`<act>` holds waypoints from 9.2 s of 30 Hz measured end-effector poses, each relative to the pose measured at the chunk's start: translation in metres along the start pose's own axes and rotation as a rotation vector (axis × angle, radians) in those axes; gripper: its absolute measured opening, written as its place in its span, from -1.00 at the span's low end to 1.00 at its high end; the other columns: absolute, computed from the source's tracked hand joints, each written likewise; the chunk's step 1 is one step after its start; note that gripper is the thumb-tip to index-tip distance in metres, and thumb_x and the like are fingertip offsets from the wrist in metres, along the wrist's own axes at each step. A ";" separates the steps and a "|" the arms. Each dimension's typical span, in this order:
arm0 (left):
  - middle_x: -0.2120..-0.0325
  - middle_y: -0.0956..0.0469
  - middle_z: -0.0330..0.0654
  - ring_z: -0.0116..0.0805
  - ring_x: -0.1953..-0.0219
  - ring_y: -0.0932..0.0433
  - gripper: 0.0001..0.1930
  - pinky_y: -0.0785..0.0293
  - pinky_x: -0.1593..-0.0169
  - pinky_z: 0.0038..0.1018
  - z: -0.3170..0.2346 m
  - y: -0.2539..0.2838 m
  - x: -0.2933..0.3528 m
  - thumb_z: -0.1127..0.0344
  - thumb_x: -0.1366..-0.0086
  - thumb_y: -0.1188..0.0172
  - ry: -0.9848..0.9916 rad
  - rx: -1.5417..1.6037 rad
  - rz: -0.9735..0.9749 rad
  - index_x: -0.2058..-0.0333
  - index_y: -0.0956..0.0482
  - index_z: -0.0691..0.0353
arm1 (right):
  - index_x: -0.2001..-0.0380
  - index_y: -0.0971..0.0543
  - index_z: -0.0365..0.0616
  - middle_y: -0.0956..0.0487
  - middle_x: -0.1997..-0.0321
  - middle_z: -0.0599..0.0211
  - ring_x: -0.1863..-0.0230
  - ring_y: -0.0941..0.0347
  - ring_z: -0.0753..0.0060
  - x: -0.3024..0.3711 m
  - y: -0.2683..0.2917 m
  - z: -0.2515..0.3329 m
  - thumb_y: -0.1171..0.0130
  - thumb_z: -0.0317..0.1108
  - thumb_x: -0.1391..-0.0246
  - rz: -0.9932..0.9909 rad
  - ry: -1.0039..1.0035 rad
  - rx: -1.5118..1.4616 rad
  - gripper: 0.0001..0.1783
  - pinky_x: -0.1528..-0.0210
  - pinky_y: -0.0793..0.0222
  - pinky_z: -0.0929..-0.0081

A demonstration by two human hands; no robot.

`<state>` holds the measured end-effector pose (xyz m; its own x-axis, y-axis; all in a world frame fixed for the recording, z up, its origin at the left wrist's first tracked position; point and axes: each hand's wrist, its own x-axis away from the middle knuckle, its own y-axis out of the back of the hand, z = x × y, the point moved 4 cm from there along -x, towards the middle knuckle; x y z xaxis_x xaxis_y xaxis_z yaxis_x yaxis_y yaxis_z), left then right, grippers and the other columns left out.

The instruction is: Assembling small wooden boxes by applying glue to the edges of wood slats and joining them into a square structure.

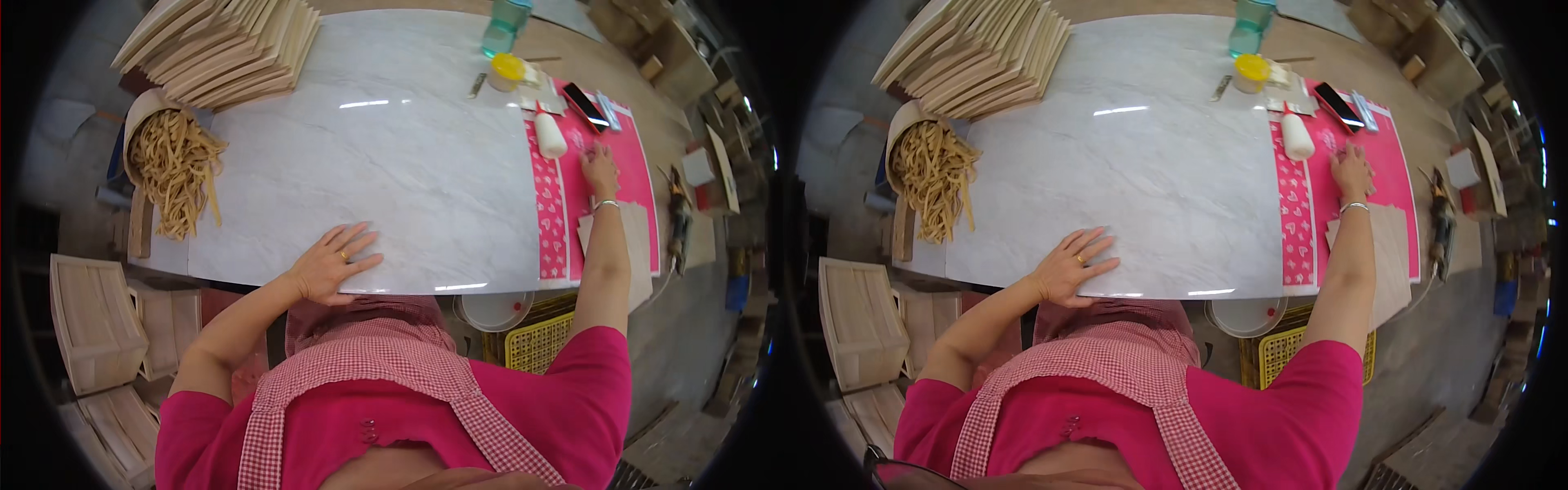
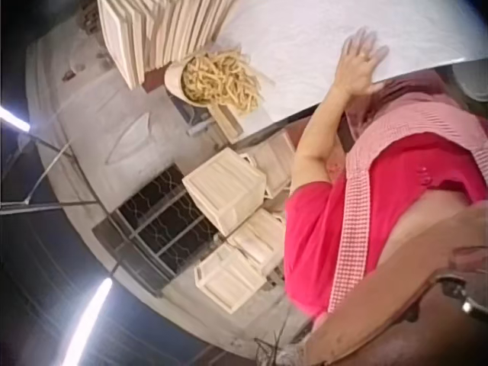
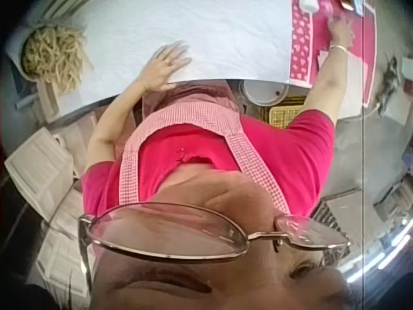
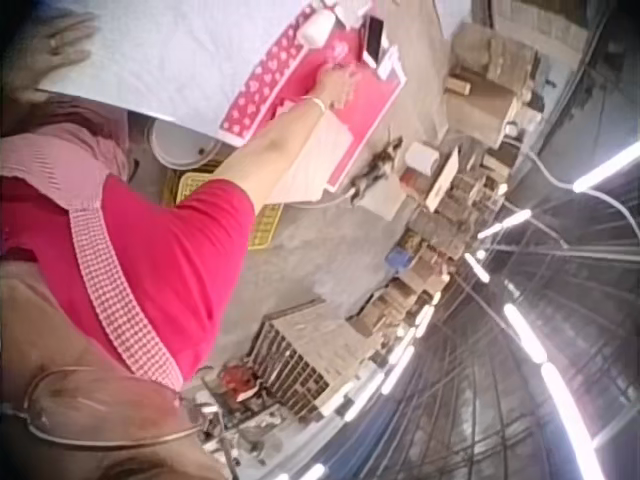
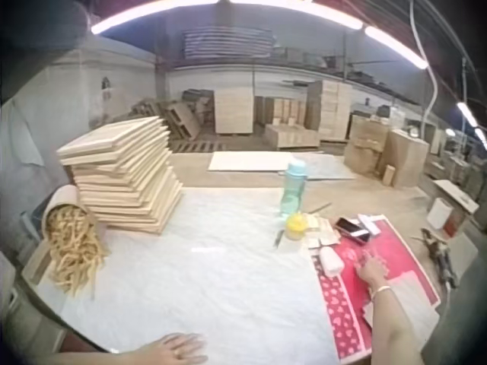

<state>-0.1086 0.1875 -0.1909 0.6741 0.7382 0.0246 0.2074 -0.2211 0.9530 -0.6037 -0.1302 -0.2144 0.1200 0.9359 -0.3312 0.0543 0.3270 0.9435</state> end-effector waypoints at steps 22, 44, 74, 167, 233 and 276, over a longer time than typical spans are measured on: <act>-0.25 -0.17 -0.02 0.06 -0.31 -0.08 -0.24 -0.07 -0.28 -0.04 0.007 -0.003 0.006 0.07 0.06 -0.36 -0.048 0.152 -0.070 -0.16 -0.34 0.07 | 0.04 -0.43 -0.27 -0.43 -0.02 -0.08 -0.11 -0.28 -0.12 0.203 0.065 0.384 0.04 -0.49 0.00 0.036 1.033 -0.703 -0.62 -0.20 -0.12 0.02; -0.19 -0.22 0.11 0.16 -0.25 -0.17 -0.46 -0.13 -0.24 -0.08 -0.013 -0.005 0.153 0.39 -0.07 -0.24 0.628 0.083 -0.831 -0.07 -0.40 0.31 | 0.01 -0.41 -0.30 -0.39 -0.14 -0.06 -0.20 -0.27 -0.04 0.146 0.043 0.189 0.09 -0.39 -0.19 -0.198 0.424 -0.393 -0.66 -0.23 -0.13 0.16; -0.19 -0.20 0.14 0.03 -0.20 -0.23 -0.46 -0.19 -0.21 -0.18 -0.048 0.002 0.140 0.42 -0.10 -0.24 0.792 0.090 -0.890 -0.10 -0.38 0.32 | -0.12 -0.37 -0.29 -0.35 -0.21 -0.04 -0.25 -0.22 -0.04 0.120 0.045 0.166 0.06 -0.35 -0.22 -0.074 0.670 -0.570 -0.58 -0.33 -0.01 0.16; 0.12 -0.46 -0.10 -0.25 0.02 -0.41 -0.37 -0.29 -0.13 -0.34 0.349 0.384 0.174 -0.16 -0.02 -0.32 1.183 0.847 -1.335 0.07 -0.51 0.20 | -0.26 -0.07 -0.50 -0.51 -0.03 -0.10 -0.08 -0.45 0.19 0.049 0.295 0.591 0.09 -0.37 -0.23 0.216 0.768 -1.773 -0.38 -0.13 -0.28 0.41; -0.15 -0.33 -0.06 -0.20 -0.21 -0.30 -0.45 -0.23 -0.25 -0.19 -0.015 0.033 0.027 -0.05 -0.40 0.10 0.715 1.921 -0.794 -0.20 -0.25 0.20 | -0.11 -0.37 -0.22 -0.46 -0.01 -0.08 -0.01 -0.44 -0.09 0.283 0.238 0.347 -0.20 -0.31 0.15 -0.361 0.974 -0.458 -0.34 -0.04 -0.35 0.17; -0.04 -0.39 -0.09 -0.21 -0.07 -0.41 -0.50 -0.34 -0.20 -0.21 -0.059 -0.022 0.059 0.41 -0.26 -0.18 1.360 2.252 -1.088 -0.14 -0.25 0.26 | 0.17 -0.50 -0.23 -0.51 0.13 0.01 0.00 -0.41 -0.01 0.139 0.125 0.399 -0.19 0.11 0.01 0.081 0.788 -0.568 -0.42 -0.05 -0.25 0.10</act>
<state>-0.1151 0.2735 -0.1927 -0.2068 0.5239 0.8263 0.3773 0.8219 -0.4267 -0.1842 -0.0113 -0.1468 -0.6067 0.7099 -0.3577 -0.4361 0.0791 0.8964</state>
